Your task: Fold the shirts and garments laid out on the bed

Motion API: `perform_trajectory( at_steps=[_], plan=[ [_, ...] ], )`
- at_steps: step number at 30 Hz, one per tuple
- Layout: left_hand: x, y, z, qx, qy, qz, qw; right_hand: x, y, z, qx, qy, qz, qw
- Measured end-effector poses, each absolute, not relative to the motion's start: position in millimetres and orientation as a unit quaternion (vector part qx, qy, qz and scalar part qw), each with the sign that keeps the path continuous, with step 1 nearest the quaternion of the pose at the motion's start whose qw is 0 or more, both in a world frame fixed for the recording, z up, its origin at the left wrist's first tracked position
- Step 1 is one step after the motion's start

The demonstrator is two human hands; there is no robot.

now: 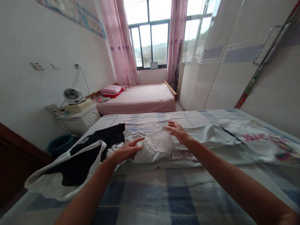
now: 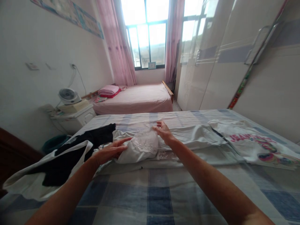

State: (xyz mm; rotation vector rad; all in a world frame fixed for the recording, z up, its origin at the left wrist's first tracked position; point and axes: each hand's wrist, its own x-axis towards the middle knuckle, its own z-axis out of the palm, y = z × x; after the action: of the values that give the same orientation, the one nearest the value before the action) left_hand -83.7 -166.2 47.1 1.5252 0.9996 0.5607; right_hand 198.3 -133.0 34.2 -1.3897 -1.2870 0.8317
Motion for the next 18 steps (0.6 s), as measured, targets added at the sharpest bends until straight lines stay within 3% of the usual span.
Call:
perform_trajectory(
  at_steps=[5, 8, 12, 15, 18],
  plan=[
    [-76, -173, 42, 0.652, 0.462, 0.243, 0.551, 201, -162, 19, -0.581, -0.628, 0.232, 0.462],
    [-72, -174, 41, 0.686, 0.483, 0.217, 0.499, 197, -182, 17, -0.53, -0.754, 0.132, 0.365],
    [-74, -176, 47, 0.777, 0.546, 0.167, 0.264, 196, -202, 15, -0.476, -0.843, 0.133, 0.211],
    [-70, -172, 54, 0.799, 0.562, 0.192, 0.092, 208, -205, 18, -0.5, -0.831, 0.105, 0.219],
    [-59, -163, 52, 0.845, 0.496, 0.196, 0.04, 236, -197, 25, -0.54, -0.806, 0.071, 0.233]
  ],
)
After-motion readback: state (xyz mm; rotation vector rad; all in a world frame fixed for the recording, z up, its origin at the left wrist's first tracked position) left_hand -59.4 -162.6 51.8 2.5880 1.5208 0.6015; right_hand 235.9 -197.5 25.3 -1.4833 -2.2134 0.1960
